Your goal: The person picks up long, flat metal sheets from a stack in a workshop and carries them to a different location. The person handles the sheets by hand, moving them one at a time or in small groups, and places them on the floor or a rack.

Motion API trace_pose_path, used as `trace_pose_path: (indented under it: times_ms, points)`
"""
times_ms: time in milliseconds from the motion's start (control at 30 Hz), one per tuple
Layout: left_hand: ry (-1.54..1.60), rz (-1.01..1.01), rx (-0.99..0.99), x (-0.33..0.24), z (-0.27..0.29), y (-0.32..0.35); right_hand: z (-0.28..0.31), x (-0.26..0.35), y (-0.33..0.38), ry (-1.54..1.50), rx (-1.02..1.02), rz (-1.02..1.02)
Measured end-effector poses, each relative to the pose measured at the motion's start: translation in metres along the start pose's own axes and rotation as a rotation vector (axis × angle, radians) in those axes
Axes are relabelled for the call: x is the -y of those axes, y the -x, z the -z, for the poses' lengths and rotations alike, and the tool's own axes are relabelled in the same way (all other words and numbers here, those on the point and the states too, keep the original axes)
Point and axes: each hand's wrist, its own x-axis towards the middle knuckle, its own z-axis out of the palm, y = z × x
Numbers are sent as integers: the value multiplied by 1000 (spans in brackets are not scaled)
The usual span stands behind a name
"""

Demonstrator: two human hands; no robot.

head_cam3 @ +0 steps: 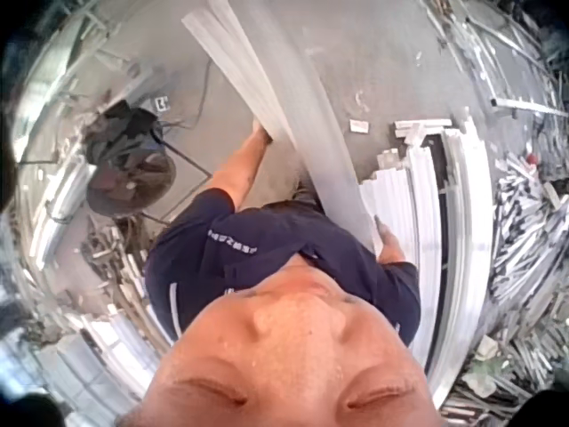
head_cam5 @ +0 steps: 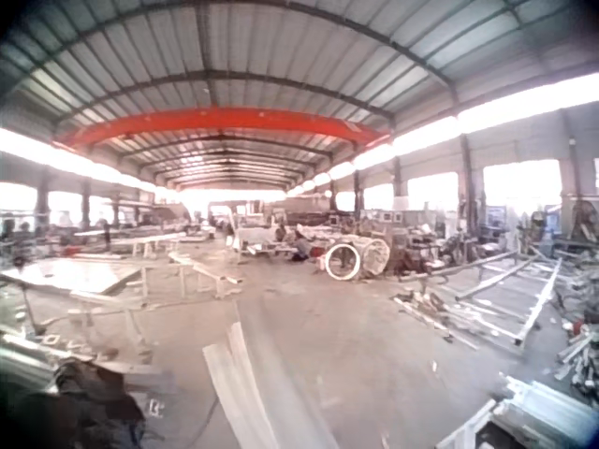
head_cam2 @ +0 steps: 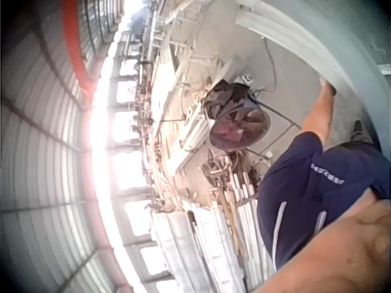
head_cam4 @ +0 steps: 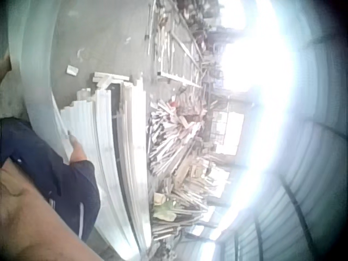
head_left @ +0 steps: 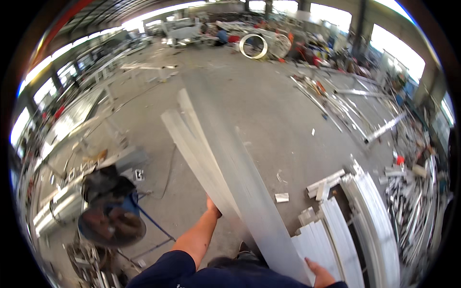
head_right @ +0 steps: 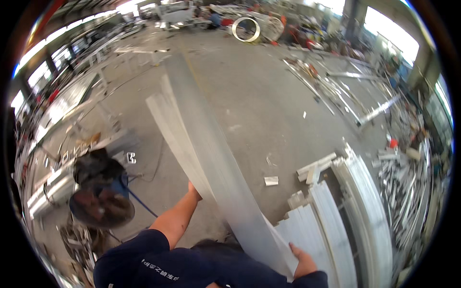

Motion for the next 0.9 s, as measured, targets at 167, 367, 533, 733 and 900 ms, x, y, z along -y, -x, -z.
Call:
trace_pose_path:
  times_ms: [167,367,533,733,900]
  points:
    - [-690,-250,-414,-11,-76,-164,91,114,-40,-57,-14,-62]
    - [-659,-199,-464,-105,-112,-364,201,283,-120,-95,-59,-84]
    - [-621,-88,-412,-152,-151,-552,281,381,-156,-197,-77,-160]
    - [-697,52,-351,-145,-181,-777,396,445,-207,-353,-87,-285]
    - [-654,92,-306,-148,-171,-983,496,524,-299,-350,-172,-243]
